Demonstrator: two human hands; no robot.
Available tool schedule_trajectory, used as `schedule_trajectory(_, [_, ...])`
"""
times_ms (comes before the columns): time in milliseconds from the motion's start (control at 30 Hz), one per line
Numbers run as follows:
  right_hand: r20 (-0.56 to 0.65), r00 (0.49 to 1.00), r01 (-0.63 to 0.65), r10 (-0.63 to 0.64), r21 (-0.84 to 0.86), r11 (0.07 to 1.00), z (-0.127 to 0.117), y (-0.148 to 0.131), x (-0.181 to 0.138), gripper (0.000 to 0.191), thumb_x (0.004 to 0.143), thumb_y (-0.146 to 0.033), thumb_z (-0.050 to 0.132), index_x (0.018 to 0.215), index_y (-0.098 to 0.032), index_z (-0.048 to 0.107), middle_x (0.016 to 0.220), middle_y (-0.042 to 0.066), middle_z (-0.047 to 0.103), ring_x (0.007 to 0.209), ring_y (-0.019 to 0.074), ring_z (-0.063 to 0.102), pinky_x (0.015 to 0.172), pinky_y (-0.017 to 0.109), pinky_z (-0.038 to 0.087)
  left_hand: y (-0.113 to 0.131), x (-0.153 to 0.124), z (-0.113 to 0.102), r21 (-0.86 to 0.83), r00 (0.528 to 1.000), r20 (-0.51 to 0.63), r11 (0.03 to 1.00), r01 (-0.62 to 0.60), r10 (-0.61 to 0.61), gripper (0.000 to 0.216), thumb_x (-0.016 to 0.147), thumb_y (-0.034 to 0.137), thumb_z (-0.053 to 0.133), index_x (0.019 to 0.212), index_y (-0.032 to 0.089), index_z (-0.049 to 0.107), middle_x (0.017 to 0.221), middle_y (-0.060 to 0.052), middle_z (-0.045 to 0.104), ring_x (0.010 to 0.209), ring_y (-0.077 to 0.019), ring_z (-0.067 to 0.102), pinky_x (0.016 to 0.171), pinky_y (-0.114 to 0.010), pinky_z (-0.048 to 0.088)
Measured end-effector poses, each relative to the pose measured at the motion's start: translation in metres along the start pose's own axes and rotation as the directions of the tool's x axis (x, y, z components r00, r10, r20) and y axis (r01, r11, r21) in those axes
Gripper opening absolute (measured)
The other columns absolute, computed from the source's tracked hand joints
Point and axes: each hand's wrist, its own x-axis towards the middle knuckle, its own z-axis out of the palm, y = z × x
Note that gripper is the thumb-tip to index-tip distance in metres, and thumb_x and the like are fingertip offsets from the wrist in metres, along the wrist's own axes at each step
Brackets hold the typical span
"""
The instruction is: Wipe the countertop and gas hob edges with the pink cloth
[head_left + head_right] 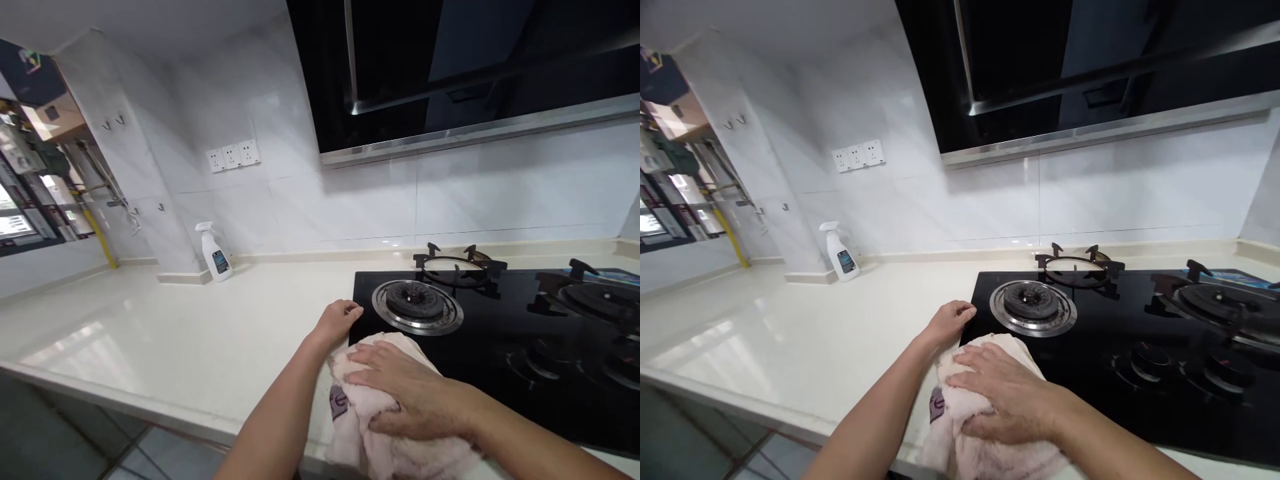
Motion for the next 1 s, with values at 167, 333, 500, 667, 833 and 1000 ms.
schedule_trajectory(167, [-0.075,0.981,-0.179,0.18,0.012,0.984,-0.007,0.034,0.01,0.056,0.097,-0.058,0.051,0.146,-0.031,0.053,0.158,0.004,0.042,0.147,0.0272,0.032,0.122,0.048,0.023,0.0,0.0,-0.002,-0.09,0.998,0.057,0.996,0.027,-0.022,0.041,0.09,0.05,0.054,0.099,0.018,0.076,0.1,-0.005,0.076,0.092,-0.0206,0.067,0.081,-0.028,0.049])
schedule_trajectory(333, [-0.346,0.824,-0.529,0.45,-0.183,0.829,0.003,0.07,0.016,0.054,0.101,-0.054,0.042,0.145,-0.025,0.055,0.159,0.012,0.038,0.145,0.0344,0.031,0.116,0.056,0.026,0.005,-0.003,0.001,-0.218,0.996,0.08,0.975,0.044,-0.027,0.045,0.09,0.053,0.053,0.101,0.016,0.076,0.097,-0.005,0.075,0.09,-0.0196,0.066,0.08,-0.028,0.049])
schedule_trajectory(500, [-0.367,0.813,-0.55,0.453,-0.224,0.805,0.01,0.054,0.014,0.051,0.102,-0.047,0.04,0.144,-0.023,0.055,0.151,0.015,0.046,0.135,0.0363,0.039,0.112,0.058,0.03,0.007,-0.001,0.005,-0.189,0.999,-0.028,0.982,0.025,-0.031,0.042,0.09,0.05,0.055,0.1,0.015,0.076,0.099,-0.007,0.075,0.093,-0.0206,0.065,0.082,-0.028,0.049])
schedule_trajectory(667, [0.016,0.987,-0.161,0.161,0.013,0.987,0.0,0.022,0.009,0.067,0.097,-0.061,0.051,0.156,-0.033,0.039,0.166,0.006,0.026,0.151,0.033,0.019,0.123,0.055,0.015,0.008,0.0,0.002,-0.188,0.998,-0.061,0.982,-0.001,-0.01,0.042,0.091,0.05,0.054,0.102,0.016,0.075,0.098,-0.005,0.075,0.093,-0.0198,0.065,0.083,-0.028,0.049])
schedule_trajectory(833, [-0.109,0.978,-0.179,0.178,0.006,0.984,0.0,0.033,0.02,0.055,0.095,-0.049,0.058,0.147,-0.033,0.052,0.157,0.005,0.043,0.144,0.0303,0.033,0.12,0.052,0.023,0.012,-0.003,0.0,-0.234,0.999,-0.005,0.971,-0.053,0.053,0.036,0.089,0.044,0.059,0.103,0.016,0.076,0.101,-0.005,0.076,0.095,-0.0199,0.066,0.086,-0.029,0.051])
schedule_trajectory(1000, [-0.485,0.754,-0.527,0.443,-0.045,0.849,0.011,0.067,0.021,0.045,0.091,-0.044,0.06,0.132,-0.026,0.062,0.136,0.013,0.054,0.124,0.0335,0.049,0.104,0.052,0.041,0.024,-0.014,0.004,-0.24,0.988,0.03,0.96,-0.143,0.154,0.048,0.088,0.05,0.065,0.124,0.018,0.071,0.134,-0.012,0.066,0.122,-0.0259,0.061,0.105,-0.038,0.048])
